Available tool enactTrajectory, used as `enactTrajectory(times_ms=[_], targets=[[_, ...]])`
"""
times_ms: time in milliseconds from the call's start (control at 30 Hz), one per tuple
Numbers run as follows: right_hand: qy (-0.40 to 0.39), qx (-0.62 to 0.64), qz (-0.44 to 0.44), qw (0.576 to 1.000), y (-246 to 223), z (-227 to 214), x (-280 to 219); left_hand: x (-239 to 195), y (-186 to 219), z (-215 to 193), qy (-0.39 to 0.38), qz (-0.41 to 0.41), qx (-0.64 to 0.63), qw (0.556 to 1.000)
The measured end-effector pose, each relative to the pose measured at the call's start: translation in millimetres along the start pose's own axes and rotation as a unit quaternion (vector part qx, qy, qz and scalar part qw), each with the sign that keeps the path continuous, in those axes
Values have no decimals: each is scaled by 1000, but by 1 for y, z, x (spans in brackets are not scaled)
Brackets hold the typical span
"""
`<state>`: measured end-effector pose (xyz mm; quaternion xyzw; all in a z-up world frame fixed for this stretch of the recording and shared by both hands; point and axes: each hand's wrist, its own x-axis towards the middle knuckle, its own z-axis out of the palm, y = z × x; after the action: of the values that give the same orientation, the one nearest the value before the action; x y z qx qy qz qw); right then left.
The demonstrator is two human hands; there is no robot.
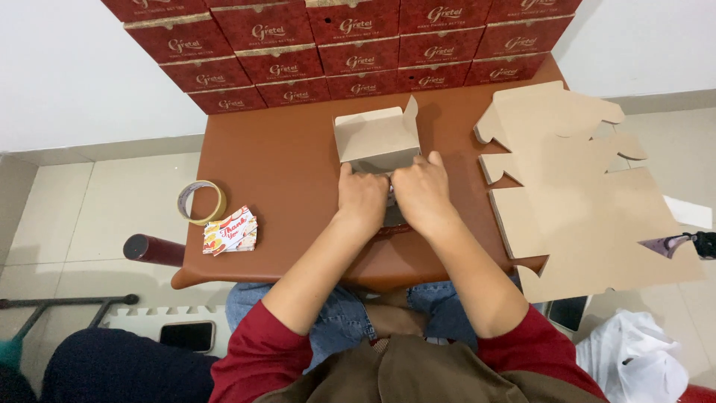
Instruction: The person assembles flat cardboard pieces into small boxes by folding the sides and tucking the flaps. They place a small wrapped item inside each box, close the lid, and stack the finished boxes against a wall.
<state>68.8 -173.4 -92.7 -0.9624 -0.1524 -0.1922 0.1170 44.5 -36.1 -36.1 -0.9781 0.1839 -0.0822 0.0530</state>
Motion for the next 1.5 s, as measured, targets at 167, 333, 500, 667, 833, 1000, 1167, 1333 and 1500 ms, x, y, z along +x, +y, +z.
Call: enactTrajectory(times_ms=[167, 333, 500, 667, 833, 1000, 1167, 1333, 1500], targets=[[-11, -21, -37, 999, 7, 21, -4, 4, -8, 11, -55, 12, -2, 998], [-14, -89, -93, 992, 4, -17, 18, 11, -18, 18, -24, 26, 19, 999], [160, 30, 107, 981, 11, -74, 65, 31, -54, -17, 229, -34, -133, 964], [89, 114, 191, 971, 19, -67, 93, 48, -74, -44, 210, -170, -223, 937], [141, 240, 138, 951, 2, -107, 65, 34, -88, -41, 157, -209, -302, 917], [106, 291, 118, 944, -21, -167, -4, -49, -54, -88, 278, -174, -328, 886], [99, 219, 110, 965, -13, -151, -25, -75, -47, -52, 302, -168, -293, 892], [94, 175, 86, 976, -9, -143, -34, -82, -39, -47, 286, -170, -301, 894], [72, 235, 80, 966, -8, -136, -44, -82, -37, -47, 285, -169, -329, 884]])
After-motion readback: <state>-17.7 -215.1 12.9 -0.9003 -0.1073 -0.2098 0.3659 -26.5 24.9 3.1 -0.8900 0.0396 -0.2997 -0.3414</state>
